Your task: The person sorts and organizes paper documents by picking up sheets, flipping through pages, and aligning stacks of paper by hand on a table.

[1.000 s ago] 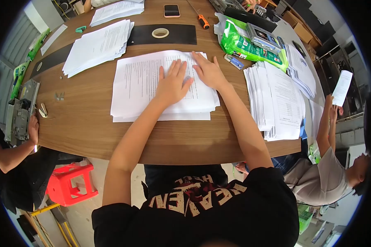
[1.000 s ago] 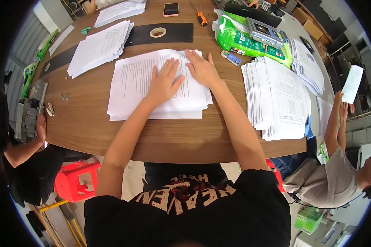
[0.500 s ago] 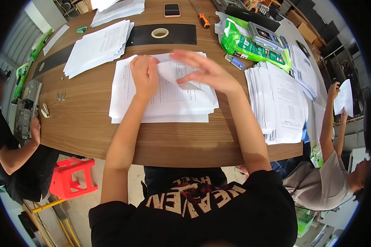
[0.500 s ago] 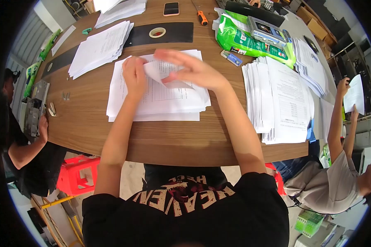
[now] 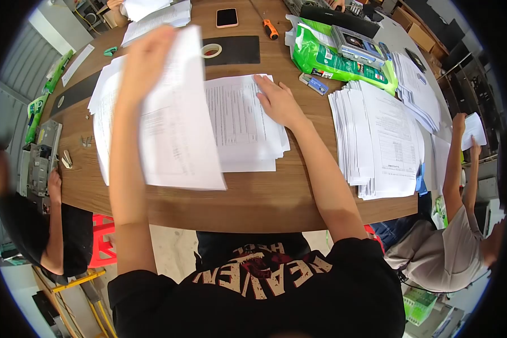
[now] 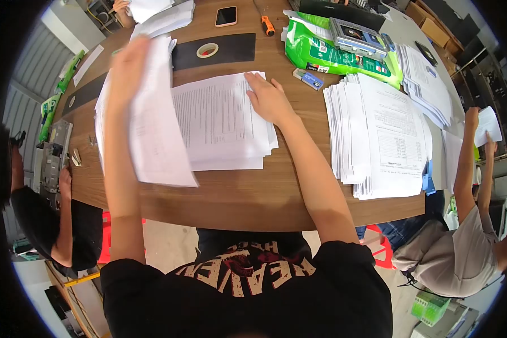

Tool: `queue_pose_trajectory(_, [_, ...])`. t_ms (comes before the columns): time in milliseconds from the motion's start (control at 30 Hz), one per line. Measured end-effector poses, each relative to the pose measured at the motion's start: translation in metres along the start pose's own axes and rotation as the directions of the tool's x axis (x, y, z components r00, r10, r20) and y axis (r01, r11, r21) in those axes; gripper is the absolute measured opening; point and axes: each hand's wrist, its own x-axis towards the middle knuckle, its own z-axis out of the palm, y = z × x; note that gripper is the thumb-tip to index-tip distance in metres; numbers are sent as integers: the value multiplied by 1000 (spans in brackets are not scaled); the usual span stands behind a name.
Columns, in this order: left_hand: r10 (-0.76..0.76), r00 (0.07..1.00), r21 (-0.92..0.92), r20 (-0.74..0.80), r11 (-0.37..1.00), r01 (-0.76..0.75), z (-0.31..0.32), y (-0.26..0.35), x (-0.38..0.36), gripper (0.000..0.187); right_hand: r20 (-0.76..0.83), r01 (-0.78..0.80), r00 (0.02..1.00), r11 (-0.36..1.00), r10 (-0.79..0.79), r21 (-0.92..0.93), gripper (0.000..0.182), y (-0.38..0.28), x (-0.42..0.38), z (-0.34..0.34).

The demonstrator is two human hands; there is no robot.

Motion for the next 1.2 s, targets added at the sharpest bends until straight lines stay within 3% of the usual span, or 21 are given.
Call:
queue_pose_trajectory(67, [20,954,22,300,999,-28,45,-16,-13,23,5,-6,1000,1000,6,-2,44,-3,2,2])
queue_pose_trajectory(133, [162,906,100,391,971,-217,92,-38,-33,18,9,-13,1000,1000,13,-16,44,-7,2,-1])
queue_pose_trajectory(233, [15,920,115,392,991,-65,127,-53,-56,17,-82,78,992,984,-92,-158,41,-9,4,-5])
queue_pose_trajectory(367, [136,963,144,231,974,-172,144,-63,-68,15,-74,119,988,974,-135,-191,40,-15,10,-12])
queue_pose_trajectory(433, [12,978,-21,209,1000,-8,146,-63,-69,13,-127,69,990,995,-59,78,43,-24,15,-15])
queue_pose_trajectory(467, [8,977,-17,213,1000,-5,145,-63,-70,13,-125,69,990,994,-58,85,43,-30,16,-15])
queue_pose_trajectory(533, [-264,919,-26,294,959,283,135,-53,-69,15,-99,-52,985,787,142,615,46,-49,16,-24])
queue_pose_trajectory(567, [-268,915,-23,301,957,287,130,-48,-68,15,-95,-58,984,783,148,619,46,-55,19,-29])
queue_pose_trajectory(633, [-305,940,-59,152,947,317,120,-38,-63,18,39,-109,974,311,223,944,50,-61,24,-36])
queue_pose_trajectory(667, [-298,948,-47,112,951,305,110,-34,-58,18,42,-112,974,310,224,944,50,-58,26,-36])
queue_pose_trajectory(700, [-291,954,-35,72,955,294,97,-35,-56,19,45,-79,973,147,226,986,50,-53,27,-38])
queue_pose_trajectory(733, [-144,989,2,-44,990,145,83,-49,-56,21,46,-43,973,-20,227,999,49,-46,28,-41])
queue_pose_trajectory(767, [-454,890,32,-37,890,455,57,-34,-47,22,-91,3,971,368,222,930,47,-31,28,-33])
queue_pose_trajectory(800, [-242,960,98,-139,962,257,35,-42,-41,25,-90,2,971,365,224,931,47,-19,25,-28])
queue_pose_trajectory(867, [-199,946,106,-257,967,232,-9,-36,-22,27,-113,-57,983,831,143,554,42,-4,19,-22])
queue_pose_trajectory(933, [-304,947,-42,-104,953,301,-42,-17,-5,27,-72,-104,983,842,167,529,41,-6,13,-19])
queue_pose_trajectory(1000, [-323,946,-61,-12,945,322,-43,-10,0,26,-40,-45,998,993,50,108,44,1,10,-3])
queue_pose_trajectory(1033, [-336,939,-84,77,936,342,-41,-7,0,25,-40,-45,998,993,49,109,44,0,9,1])
queue_pose_trajectory(1100, [-231,943,80,239,973,218,-10,-7,-6,23,-69,-95,994,993,90,-66,44,-5,8,6])
queue_pose_trajectory(1133, [-315,908,81,276,949,305,15,-8,-16,22,-69,-88,994,994,83,-70,44,-8,8,5])
queue_pose_trajectory(1200, [-159,903,112,399,986,124,61,-28,-34,19,-56,-29,998,974,17,-225,42,-15,9,-1])
